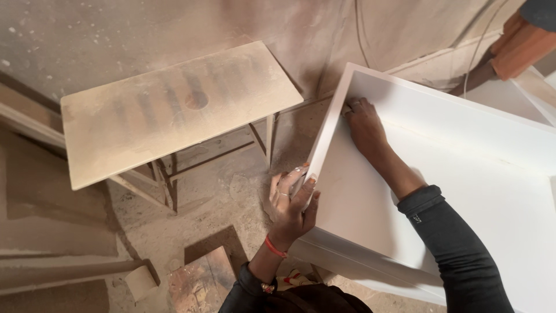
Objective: The person sands the interior and edges of a white rectangular wooden tray-like box using a sanding block, working the inner corners and rim surfaces by hand while steadying the box with the other hand. They reposition the box and continue sanding different sections of the interior and edges throughout the clip.
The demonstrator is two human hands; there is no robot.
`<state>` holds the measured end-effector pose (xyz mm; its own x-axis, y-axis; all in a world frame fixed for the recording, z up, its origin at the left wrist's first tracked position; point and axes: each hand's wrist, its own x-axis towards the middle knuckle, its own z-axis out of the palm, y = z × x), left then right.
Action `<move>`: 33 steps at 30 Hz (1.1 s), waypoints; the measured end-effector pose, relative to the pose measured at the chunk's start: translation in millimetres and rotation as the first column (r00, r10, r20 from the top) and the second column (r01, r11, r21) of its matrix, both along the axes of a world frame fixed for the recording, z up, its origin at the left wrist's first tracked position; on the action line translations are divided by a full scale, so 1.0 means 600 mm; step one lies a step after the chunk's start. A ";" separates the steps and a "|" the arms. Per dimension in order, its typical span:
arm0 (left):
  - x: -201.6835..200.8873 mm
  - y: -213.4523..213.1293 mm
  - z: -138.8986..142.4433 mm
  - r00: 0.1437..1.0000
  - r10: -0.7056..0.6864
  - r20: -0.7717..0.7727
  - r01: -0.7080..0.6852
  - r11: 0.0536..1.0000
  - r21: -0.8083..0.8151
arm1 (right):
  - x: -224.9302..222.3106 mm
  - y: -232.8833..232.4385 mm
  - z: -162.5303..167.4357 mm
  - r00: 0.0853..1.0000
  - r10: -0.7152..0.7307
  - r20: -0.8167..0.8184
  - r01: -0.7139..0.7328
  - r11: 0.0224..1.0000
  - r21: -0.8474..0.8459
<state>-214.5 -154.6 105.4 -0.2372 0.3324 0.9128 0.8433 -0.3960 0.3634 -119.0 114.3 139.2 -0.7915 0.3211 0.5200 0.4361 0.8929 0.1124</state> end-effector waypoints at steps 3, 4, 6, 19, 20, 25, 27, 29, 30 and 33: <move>-0.002 0.001 -0.006 1.000 0.012 -0.005 -0.012 1.000 0.019 | 0.005 0.006 -0.012 0.997 -0.034 0.064 0.035 0.999 -0.008; -0.002 0.003 -0.008 1.000 0.004 0.004 -0.004 1.000 0.016 | 0.008 0.004 -0.014 0.998 -0.030 0.058 0.029 0.999 0.013; -0.003 0.002 -0.010 1.000 -0.007 0.022 0.007 1.000 0.008 | 0.006 0.002 -0.015 0.999 -0.016 0.047 0.014 0.998 0.053; -0.008 -0.006 -0.025 0.997 0.054 -0.050 -0.055 0.998 -0.014 | 0.238 0.029 -0.001 0.936 -0.295 0.193 0.293 0.955 0.036; -0.006 -0.005 -0.025 0.998 0.051 -0.049 -0.051 0.999 -0.010 | 0.272 0.032 0.005 0.941 -0.267 0.210 0.268 0.963 0.023; 0.001 -0.008 -0.016 1.000 0.020 -0.015 -0.020 1.000 0.008 | 0.345 0.024 0.029 0.931 -0.290 0.221 0.300 0.954 -0.009; 0.003 -0.009 -0.013 1.000 0.016 -0.010 -0.016 1.000 0.015 | 0.317 0.018 0.032 0.978 -0.186 0.097 0.188 0.982 -0.017; 0.004 -0.011 -0.013 1.000 0.009 -0.002 -0.009 1.000 0.012 | 0.261 0.017 0.034 0.984 -0.128 0.124 0.137 0.988 -0.067; 0.003 -0.010 -0.013 1.000 0.005 0.001 -0.005 1.000 0.009 | 0.224 0.018 0.032 0.985 -0.108 0.138 0.121 0.988 -0.092; 0.002 -0.007 -0.019 0.999 0.041 0.007 -0.041 0.999 0.016 | 0.103 0.019 0.022 0.992 -0.032 0.125 0.040 0.997 -0.062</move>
<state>-213.4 -159.1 94.2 -0.2559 0.3074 0.9165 0.8566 -0.3673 0.3624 -57.0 125.5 152.3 -0.8359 0.3803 0.3958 0.4545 0.8839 0.1104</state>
